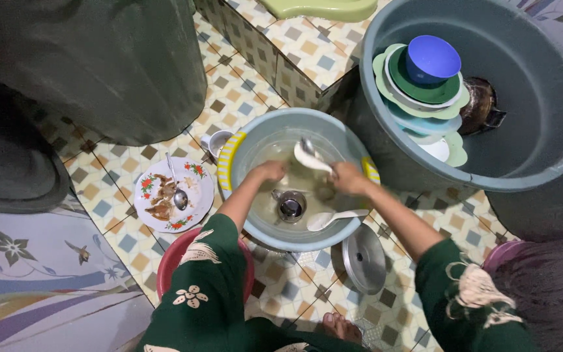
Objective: The person washes dishes by hand. They scrape food scraps from plates into a bowl, rinse a white cup, and then wash various plates, bowls, and spoons in a basin before transferring them to a rinse bucket.
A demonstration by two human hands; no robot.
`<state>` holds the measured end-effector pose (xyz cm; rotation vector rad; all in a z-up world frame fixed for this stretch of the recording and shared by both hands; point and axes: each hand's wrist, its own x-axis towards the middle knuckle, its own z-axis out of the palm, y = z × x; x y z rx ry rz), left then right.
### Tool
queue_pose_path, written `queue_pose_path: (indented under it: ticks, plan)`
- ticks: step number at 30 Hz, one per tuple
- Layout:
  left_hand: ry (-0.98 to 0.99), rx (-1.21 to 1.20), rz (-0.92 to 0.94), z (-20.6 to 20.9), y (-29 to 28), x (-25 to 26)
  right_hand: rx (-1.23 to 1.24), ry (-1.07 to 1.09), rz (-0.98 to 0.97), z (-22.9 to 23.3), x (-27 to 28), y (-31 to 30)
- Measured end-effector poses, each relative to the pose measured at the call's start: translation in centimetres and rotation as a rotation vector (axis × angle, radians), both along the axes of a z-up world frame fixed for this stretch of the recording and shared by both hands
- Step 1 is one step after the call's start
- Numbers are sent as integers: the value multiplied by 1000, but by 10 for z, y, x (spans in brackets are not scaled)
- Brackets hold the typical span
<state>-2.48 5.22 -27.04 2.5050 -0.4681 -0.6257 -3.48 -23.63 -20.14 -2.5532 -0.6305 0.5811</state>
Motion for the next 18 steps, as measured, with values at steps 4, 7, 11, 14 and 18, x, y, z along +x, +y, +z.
queue_pose_path:
  ticks: [4,7,11,14,18]
  plan:
    - [236,-12,-42,16,2,-15,-152,-9,107,-33,-10,0]
    - [516,-26,87,24,8,-28,-278,98,20,-44,-16,7]
    - [639,55,145,41,10,-37,-295,52,103,-56,-19,27]
    - [715,82,157,50,17,-46,-274,-102,147,-68,-26,38]
    - [765,109,101,71,28,-54,-340,-167,131,-78,-41,48]
